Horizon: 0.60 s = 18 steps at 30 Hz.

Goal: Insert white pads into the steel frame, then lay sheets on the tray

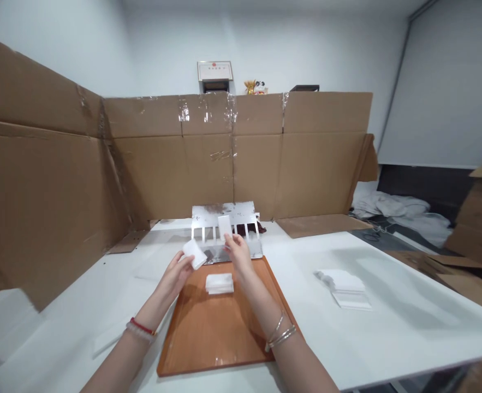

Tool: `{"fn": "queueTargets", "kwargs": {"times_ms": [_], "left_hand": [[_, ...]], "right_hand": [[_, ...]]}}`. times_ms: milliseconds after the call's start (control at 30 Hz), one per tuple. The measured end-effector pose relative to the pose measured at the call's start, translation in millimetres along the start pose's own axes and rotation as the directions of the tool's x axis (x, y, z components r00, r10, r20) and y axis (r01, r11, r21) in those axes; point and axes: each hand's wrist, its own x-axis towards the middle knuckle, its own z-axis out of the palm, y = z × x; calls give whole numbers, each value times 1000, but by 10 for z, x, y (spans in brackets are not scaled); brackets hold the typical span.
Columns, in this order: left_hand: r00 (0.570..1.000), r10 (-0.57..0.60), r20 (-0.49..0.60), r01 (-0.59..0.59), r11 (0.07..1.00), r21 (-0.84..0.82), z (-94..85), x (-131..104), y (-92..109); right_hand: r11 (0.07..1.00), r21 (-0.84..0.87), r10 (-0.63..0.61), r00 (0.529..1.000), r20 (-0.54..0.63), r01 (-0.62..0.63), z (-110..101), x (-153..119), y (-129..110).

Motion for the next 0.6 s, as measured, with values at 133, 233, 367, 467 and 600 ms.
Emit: {"fn": "queueTargets", "kwargs": {"times_ms": [133,233,367,467,600], "left_hand": [[999,-5,-43,4,1000,-17,-53,29,17],[998,-15,-57,14,1000,-14,-65,38,23],[997,-33,-69,34,999,7,-76,50,10],[997,-41,-69,42,999,20,-82,49,-1],[997,-44,-59,46,998,32,-73,27,2]], "right_hand": [[995,99,-20,998,-56,25,-84,-65,-3],[991,130,-11,997,-70,20,-103,-86,13],[989,144,-5,997,-77,16,-96,-91,29],[990,140,-6,997,-82,17,-98,-93,42],[991,131,-5,997,-83,16,-110,-84,63]]}}
